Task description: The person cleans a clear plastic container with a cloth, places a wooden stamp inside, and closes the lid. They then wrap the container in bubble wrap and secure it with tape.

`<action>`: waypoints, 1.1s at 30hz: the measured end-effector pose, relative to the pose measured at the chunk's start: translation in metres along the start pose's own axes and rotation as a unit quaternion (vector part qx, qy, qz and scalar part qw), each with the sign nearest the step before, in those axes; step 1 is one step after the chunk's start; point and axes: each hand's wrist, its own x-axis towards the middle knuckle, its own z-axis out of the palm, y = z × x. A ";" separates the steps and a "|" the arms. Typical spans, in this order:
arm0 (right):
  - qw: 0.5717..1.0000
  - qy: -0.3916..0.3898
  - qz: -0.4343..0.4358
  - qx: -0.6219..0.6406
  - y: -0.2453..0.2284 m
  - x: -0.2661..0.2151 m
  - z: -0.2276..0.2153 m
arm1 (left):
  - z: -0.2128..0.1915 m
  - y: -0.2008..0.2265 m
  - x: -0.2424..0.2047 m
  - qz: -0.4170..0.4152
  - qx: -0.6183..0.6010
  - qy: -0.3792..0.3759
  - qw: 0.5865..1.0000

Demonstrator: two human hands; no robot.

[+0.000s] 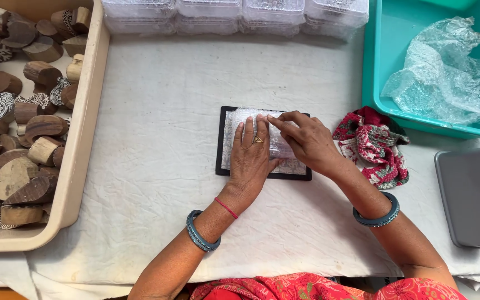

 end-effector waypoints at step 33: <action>0.999 0.028 -0.010 -0.028 0.017 0.012 0.009 | 0.015 -0.038 0.007 -0.055 -0.299 0.039 0.952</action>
